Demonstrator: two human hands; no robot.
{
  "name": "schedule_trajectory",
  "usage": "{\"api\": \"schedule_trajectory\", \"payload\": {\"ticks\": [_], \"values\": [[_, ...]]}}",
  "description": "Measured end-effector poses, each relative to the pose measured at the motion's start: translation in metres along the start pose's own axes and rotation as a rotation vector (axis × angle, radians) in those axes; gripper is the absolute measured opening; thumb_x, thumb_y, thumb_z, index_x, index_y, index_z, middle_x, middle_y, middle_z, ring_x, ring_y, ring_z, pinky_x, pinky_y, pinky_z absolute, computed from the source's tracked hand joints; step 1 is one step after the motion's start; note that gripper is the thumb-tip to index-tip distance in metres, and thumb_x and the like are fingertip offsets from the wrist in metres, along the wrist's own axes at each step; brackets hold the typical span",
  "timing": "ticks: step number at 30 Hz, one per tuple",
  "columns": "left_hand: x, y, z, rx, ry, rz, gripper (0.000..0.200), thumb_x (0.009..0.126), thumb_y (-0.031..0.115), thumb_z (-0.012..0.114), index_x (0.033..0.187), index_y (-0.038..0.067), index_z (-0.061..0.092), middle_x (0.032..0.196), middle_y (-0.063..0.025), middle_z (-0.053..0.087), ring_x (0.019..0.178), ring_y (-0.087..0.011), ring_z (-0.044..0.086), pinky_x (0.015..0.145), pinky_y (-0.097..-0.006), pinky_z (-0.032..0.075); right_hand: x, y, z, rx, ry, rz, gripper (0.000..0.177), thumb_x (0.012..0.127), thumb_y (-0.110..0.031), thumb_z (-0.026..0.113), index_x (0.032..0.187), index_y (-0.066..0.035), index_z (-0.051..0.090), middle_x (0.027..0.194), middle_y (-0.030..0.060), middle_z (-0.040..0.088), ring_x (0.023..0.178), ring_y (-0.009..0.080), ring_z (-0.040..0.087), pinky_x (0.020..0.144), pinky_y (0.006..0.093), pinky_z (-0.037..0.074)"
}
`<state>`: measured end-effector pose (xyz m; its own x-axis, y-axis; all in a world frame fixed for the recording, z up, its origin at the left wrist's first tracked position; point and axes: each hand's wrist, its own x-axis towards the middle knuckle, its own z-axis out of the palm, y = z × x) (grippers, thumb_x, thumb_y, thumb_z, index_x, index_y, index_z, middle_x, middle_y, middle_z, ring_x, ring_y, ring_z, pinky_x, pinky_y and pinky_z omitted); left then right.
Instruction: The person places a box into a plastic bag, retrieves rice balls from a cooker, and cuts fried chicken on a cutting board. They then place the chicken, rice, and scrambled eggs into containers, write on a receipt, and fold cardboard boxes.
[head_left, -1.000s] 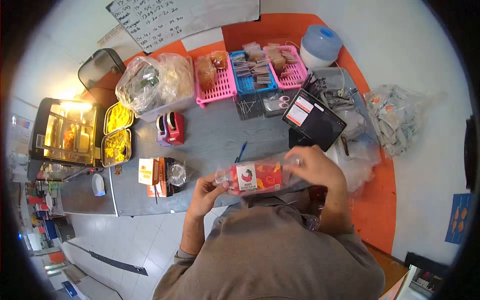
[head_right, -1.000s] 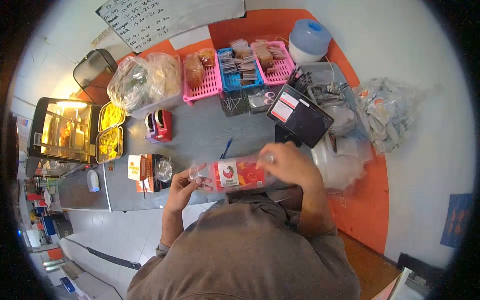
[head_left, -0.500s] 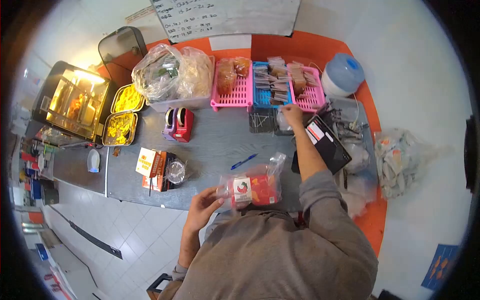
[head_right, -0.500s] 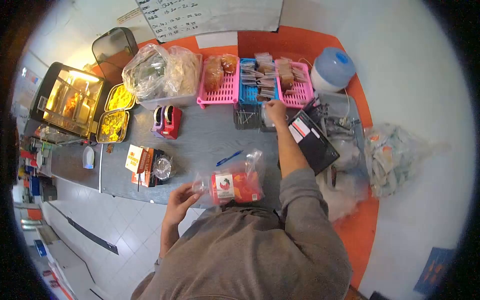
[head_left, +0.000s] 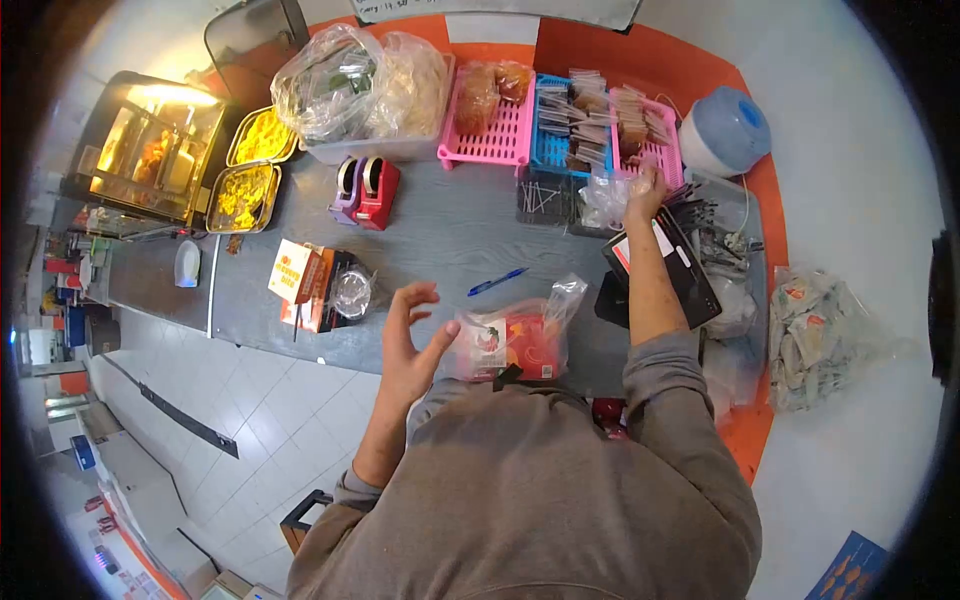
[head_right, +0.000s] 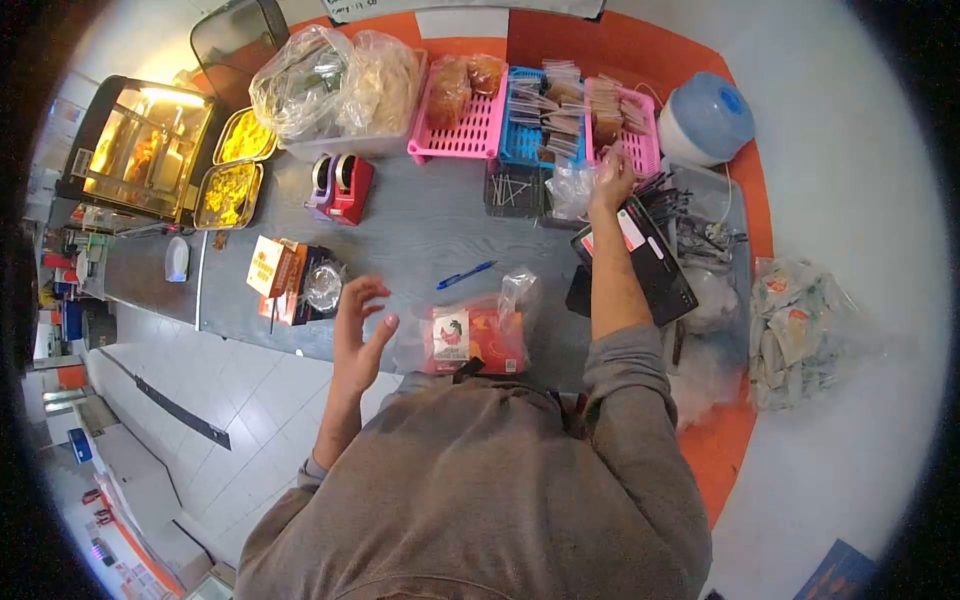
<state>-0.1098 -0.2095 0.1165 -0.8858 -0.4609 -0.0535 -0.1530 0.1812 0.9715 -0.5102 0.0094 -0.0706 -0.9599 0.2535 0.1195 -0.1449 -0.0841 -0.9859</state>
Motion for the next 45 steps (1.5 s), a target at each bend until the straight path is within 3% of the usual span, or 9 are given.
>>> {"api": "schedule_trajectory", "payload": {"ticks": [4, 8, 13, 17, 19, 29, 36, 41, 45], "values": [[0.012, 0.023, 0.005, 0.211, -0.019, 0.218, 0.044, 0.075, 0.017, 0.072, 0.113, 0.003, 0.055, 0.111, -0.0104, 0.056, 0.107, -0.0223, 0.053, 0.088, -0.0362, 0.042, 0.011, 0.037, -0.009, -0.23, -0.157, -0.009, 0.028, 0.092, -0.026, 0.055, 0.099, -0.001, 0.065, 0.095, 0.0072, 0.064, 0.087, 0.0152, 0.058, 0.078, 0.0279, 0.044], [0.021, 0.038, 0.012, 0.249, -0.145, 0.355, 0.037, 0.075, 0.016, 0.072, 0.107, 0.002, 0.059, 0.108, -0.0127, 0.058, 0.103, -0.0252, 0.055, 0.086, -0.0353, 0.043, -0.003, -0.015, -0.002, 0.254, -0.113, 0.119, 0.03, 0.093, -0.026, 0.057, 0.116, -0.007, 0.058, 0.101, 0.0043, 0.064, 0.088, 0.0156, 0.061, 0.066, 0.0232, 0.045], [0.047, 0.05, 0.024, 0.199, -0.19, 0.417, 0.037, 0.077, 0.016, 0.071, 0.109, 0.003, 0.058, 0.109, -0.0128, 0.058, 0.101, -0.025, 0.056, 0.085, -0.0347, 0.044, -0.028, -0.123, -0.021, 0.458, -0.213, 0.405, 0.034, 0.097, -0.033, 0.048, 0.124, -0.014, 0.045, 0.111, 0.0084, 0.06, 0.103, 0.0286, 0.059, 0.085, 0.0537, 0.043], [0.123, 0.041, 0.082, 0.137, -0.318, 0.399, 0.058, 0.084, 0.032, 0.07, 0.127, 0.001, 0.047, 0.12, -0.0124, 0.057, 0.11, -0.0242, 0.054, 0.087, -0.0338, 0.045, -0.041, -0.166, -0.033, 0.602, -0.291, 0.534, 0.033, 0.096, -0.034, 0.05, 0.122, -0.013, 0.047, 0.113, 0.0097, 0.058, 0.107, 0.0303, 0.057, 0.086, 0.0572, 0.042], [0.176, 0.035, 0.119, -0.258, -0.492, -0.102, 0.067, 0.082, 0.034, 0.072, 0.133, 0.003, 0.043, 0.128, -0.0125, 0.054, 0.115, -0.0255, 0.052, 0.089, -0.0365, 0.045, -0.052, -0.172, -0.039, 0.631, -0.421, 0.564, 0.034, 0.096, -0.035, 0.05, 0.122, -0.012, 0.047, 0.117, 0.0105, 0.056, 0.11, 0.0299, 0.055, 0.086, 0.0558, 0.043], [0.167, 0.035, 0.152, -1.152, -0.854, -0.364, 0.06, 0.091, 0.025, 0.043, 0.148, 0.018, 0.024, 0.138, -0.0124, 0.045, 0.12, -0.0319, 0.051, 0.098, -0.0488, 0.045, -0.119, -0.217, -0.057, 0.841, -0.288, 0.256, 0.038, 0.096, -0.043, 0.047, 0.12, -0.013, 0.051, 0.124, 0.009, 0.054, 0.112, 0.0292, 0.054, 0.091, 0.0513, 0.045], [0.126, 0.056, 0.13, -1.098, -0.689, -0.138, 0.069, 0.083, 0.006, 0.048, 0.148, 0.013, 0.023, 0.141, -0.0135, 0.04, 0.125, -0.028, 0.047, 0.101, -0.0434, 0.045, -0.141, -0.255, -0.053, 1.02, -0.518, 0.191, 0.064, 0.093, -0.053, 0.047, 0.142, -0.015, 0.028, 0.137, 0.012, 0.045, 0.121, 0.029, 0.048, 0.1, 0.0432, 0.042], [0.12, 0.045, 0.128, -0.971, -0.399, -0.044, 0.048, 0.09, 0.012, 0.059, 0.134, 0.007, 0.041, 0.122, -0.009, 0.056, 0.106, -0.0205, 0.059, 0.084, -0.0346, 0.053, -0.144, -0.227, -0.045, 0.002, -0.413, -0.143, 0.029, 0.089, -0.008, 0.062, 0.116, -0.002, 0.054, 0.107, 0.0079, 0.061, 0.093, 0.0116, 0.057, 0.084, 0.0255, 0.045], [0.117, 0.015, 0.121, -1.11, -0.281, -0.165, 0.036, 0.091, 0.017, 0.057, 0.125, 0.01, 0.049, 0.114, -0.0083, 0.061, 0.099, -0.0192, 0.062, 0.073, -0.0315, 0.054, -0.123, -0.224, -0.043, 0.361, -0.123, 0.167, 0.011, 0.09, -0.007, 0.056, 0.099, -0.003, 0.061, 0.1, 0.0078, 0.06, 0.082, 0.0163, 0.06, 0.077, 0.0291, 0.049]]}}
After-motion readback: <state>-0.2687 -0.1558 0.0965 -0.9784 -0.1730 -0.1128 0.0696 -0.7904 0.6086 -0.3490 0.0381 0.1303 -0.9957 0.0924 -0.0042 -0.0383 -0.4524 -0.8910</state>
